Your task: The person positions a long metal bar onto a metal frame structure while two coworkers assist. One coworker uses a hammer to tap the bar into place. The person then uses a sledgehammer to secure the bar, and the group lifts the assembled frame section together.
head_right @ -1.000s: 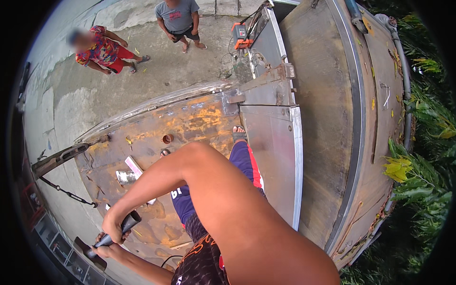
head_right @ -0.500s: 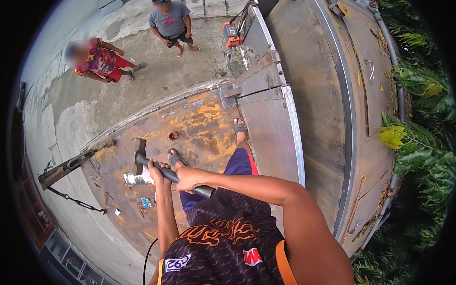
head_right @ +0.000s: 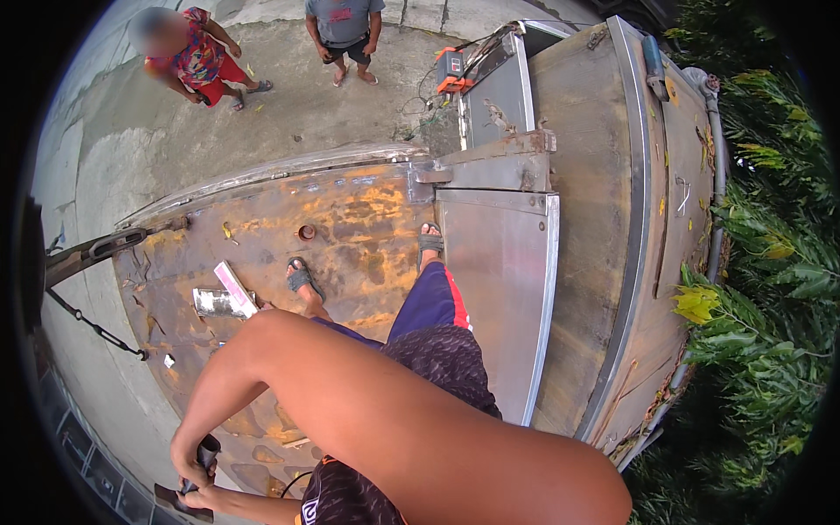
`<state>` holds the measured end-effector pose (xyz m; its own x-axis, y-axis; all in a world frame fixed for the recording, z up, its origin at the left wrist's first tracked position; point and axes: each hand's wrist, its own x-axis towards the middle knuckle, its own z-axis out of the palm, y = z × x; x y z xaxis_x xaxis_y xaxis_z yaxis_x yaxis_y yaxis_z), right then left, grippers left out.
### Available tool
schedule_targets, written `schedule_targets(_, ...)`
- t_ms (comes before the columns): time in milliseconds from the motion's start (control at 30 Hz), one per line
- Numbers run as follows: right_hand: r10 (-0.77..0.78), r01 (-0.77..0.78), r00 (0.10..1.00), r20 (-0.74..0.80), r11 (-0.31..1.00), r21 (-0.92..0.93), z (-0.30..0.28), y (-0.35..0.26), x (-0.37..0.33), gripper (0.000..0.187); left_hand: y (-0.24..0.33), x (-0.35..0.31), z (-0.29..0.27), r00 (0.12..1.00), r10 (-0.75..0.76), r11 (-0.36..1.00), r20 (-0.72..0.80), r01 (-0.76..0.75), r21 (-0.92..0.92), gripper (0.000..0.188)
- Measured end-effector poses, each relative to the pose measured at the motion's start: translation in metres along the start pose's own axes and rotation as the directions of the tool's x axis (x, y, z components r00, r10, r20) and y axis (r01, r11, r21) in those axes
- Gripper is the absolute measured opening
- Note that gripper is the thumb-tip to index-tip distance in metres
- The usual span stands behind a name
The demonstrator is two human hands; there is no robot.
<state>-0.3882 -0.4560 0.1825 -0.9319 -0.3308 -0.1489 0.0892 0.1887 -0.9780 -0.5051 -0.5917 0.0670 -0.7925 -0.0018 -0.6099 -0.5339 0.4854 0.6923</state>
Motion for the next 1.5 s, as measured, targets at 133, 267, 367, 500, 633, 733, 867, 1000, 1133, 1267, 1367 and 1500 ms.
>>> schedule_targets(133, -0.108, 0.079, 0.991, -0.079, 0.950, -0.302, 0.004, -0.031, -0.077, 0.010, -0.002, -0.077, 0.008, 0.990, 0.110, 0.984, 0.084, -0.097, -0.146, 0.034)
schedule_targets(267, -0.130, 0.053, 0.944, -0.303, 0.967, -0.248, 0.038, -0.034, -0.183, 0.018, 0.003, -0.148, 0.031, 0.936, 0.238, 0.932, 0.261, -0.144, -0.332, 0.030)
schedule_targets(367, -0.180, 0.074, 0.923, -0.340, 0.950, -0.302, 0.046, -0.048, -0.221, 0.024, 0.033, -0.194, 0.036, 0.839, 0.399, 0.844, 0.371, -0.178, -0.506, 0.028)
schedule_targets(500, -0.278, 0.122, 0.862, -0.423, 0.925, -0.359, 0.035, -0.091, -0.215, 0.038, 0.104, -0.237, 0.018, 0.621, 0.665, 0.632, 0.415, -0.171, -0.756, 0.025)
schedule_targets(633, -0.400, 0.147, 0.771, -0.495, 0.869, -0.473, 0.004, -0.148, -0.194, 0.056, 0.194, -0.270, -0.021, 0.318, 0.888, 0.365, 0.333, -0.047, -0.930, 0.022)
schedule_targets(733, -0.440, 0.143, 0.752, -0.491, 0.836, -0.530, -0.028, -0.187, -0.191, 0.067, 0.257, -0.292, -0.046, 0.142, 0.970, 0.191, 0.199, 0.070, -0.979, 0.020)
schedule_targets(867, -0.599, 0.120, 0.514, -0.614, 0.759, -0.640, -0.067, -0.193, -0.236, 0.082, 0.322, -0.307, -0.040, 0.233, 0.953, -0.138, -0.195, -0.240, -0.961, 0.021)
schedule_targets(1000, -0.456, -0.107, 0.164, -0.875, 0.873, -0.476, -0.063, -0.132, -0.354, 0.072, 0.354, -0.318, -0.020, 0.233, 0.881, -0.230, -0.411, -0.548, -0.804, 0.024)
schedule_targets(1133, 0.122, -0.153, -0.229, -0.966, 0.975, 0.159, 0.011, -0.047, -0.503, 0.040, 0.365, -0.336, -0.016, 0.153, 0.919, -0.269, -0.363, -0.429, -0.862, 0.029)
schedule_targets(1267, 0.322, -0.082, -0.617, -0.719, 0.882, 0.465, 0.133, 0.028, -0.629, 0.030, 0.361, -0.349, -0.019, 0.033, 0.927, -0.324, -0.374, -0.433, -0.841, 0.030)
schedule_targets(1367, 0.236, -0.125, -0.786, -0.572, 0.844, 0.521, 0.219, 0.075, -0.699, 0.022, 0.357, -0.370, -0.016, 0.092, 0.888, -0.334, -0.451, -0.546, -0.768, 0.032)
schedule_targets(1500, 0.280, -0.114, -0.874, -0.397, 0.676, 0.728, 0.302, 0.124, -0.766, 0.015, 0.338, -0.429, 0.003, 0.022, 0.856, -0.441, -0.517, -0.490, -0.752, 0.031)
